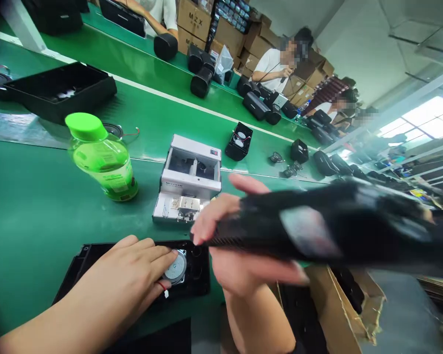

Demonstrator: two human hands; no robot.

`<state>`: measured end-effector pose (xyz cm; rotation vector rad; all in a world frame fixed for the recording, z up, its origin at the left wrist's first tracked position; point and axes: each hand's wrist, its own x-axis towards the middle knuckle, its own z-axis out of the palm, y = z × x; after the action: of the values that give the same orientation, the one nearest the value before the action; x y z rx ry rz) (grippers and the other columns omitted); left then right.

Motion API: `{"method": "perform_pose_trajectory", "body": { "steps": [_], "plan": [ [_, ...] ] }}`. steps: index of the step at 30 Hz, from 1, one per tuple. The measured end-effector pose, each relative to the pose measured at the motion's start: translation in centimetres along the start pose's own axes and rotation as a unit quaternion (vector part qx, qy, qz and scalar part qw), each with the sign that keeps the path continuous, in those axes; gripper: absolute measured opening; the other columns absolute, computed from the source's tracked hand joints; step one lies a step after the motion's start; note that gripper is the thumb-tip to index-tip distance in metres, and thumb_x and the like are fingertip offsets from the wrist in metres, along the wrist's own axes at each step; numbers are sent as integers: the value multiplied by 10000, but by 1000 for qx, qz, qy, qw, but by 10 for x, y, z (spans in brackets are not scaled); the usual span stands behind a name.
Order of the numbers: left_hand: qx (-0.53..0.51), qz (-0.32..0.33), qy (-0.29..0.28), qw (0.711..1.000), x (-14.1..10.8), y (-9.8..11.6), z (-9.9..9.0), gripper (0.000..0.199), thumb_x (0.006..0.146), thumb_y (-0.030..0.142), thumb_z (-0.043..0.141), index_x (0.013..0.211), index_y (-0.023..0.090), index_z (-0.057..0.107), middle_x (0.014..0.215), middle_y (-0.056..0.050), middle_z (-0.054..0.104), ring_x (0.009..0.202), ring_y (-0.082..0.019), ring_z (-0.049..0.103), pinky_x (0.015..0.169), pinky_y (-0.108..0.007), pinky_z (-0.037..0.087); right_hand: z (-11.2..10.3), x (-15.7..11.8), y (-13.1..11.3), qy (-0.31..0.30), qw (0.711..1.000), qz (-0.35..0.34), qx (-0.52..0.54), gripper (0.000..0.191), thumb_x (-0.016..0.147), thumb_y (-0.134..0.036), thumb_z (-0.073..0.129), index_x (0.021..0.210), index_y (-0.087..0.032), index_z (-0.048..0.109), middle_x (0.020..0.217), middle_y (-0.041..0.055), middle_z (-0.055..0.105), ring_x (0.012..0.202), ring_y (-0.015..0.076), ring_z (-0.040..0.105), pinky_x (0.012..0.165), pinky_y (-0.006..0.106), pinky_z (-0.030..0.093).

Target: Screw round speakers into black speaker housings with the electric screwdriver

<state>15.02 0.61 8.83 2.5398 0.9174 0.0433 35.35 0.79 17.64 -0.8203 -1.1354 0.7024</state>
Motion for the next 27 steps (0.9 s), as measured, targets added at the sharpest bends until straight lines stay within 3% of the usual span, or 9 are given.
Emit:
{"method": "perform_pose_trajectory", "body": {
  "steps": [4,10,13,18,22,27],
  "plan": [
    [-6,7,18,1000,-3,-1,-1,326,1088,119,858,1352,296,932,1292,-26,997,1084,-313,866,939,-493,489,-19,-43,-28,54,998,-1,-16,556,1187,-879,777,1432,-420,973,689,-49,763,472,212,669,507,404,642],
    [23,52,83,995,-4,-5,0,224,1083,144,792,1205,282,920,1198,-43,997,955,-327,845,849,-517,442,-33,-88,-25,8,997,30,-66,431,1331,-669,633,1500,-433,951,679,-57,721,504,210,698,582,410,676],
    [41,60,93,993,-5,-6,1,182,1087,182,771,1163,278,906,1187,-48,996,941,-336,843,834,-538,434,-35,-95,-20,10,997,37,-71,370,1322,-637,674,1506,-458,941,688,-63,718,506,211,686,589,409,670],
    [42,58,85,994,-5,-5,1,179,1100,212,730,1114,292,890,1072,-31,969,900,-333,821,806,-538,409,-35,-98,-16,12,997,39,-63,441,1335,-682,606,1512,-441,932,686,-59,706,506,209,678,594,413,674],
    [29,46,71,996,-4,-4,0,148,1046,208,782,1108,304,876,1048,-32,959,925,-346,818,817,-523,402,-35,-101,-14,7,997,49,-61,342,1314,-622,703,1507,-452,928,717,-56,742,535,221,706,611,430,683],
    [21,50,70,996,-5,-3,-2,139,1046,195,799,1084,310,866,990,-27,943,897,-348,809,800,-517,387,-35,-103,-17,7,996,55,-69,294,1336,-528,681,1476,-468,932,729,-50,780,560,234,743,620,446,714]
  ]
}}
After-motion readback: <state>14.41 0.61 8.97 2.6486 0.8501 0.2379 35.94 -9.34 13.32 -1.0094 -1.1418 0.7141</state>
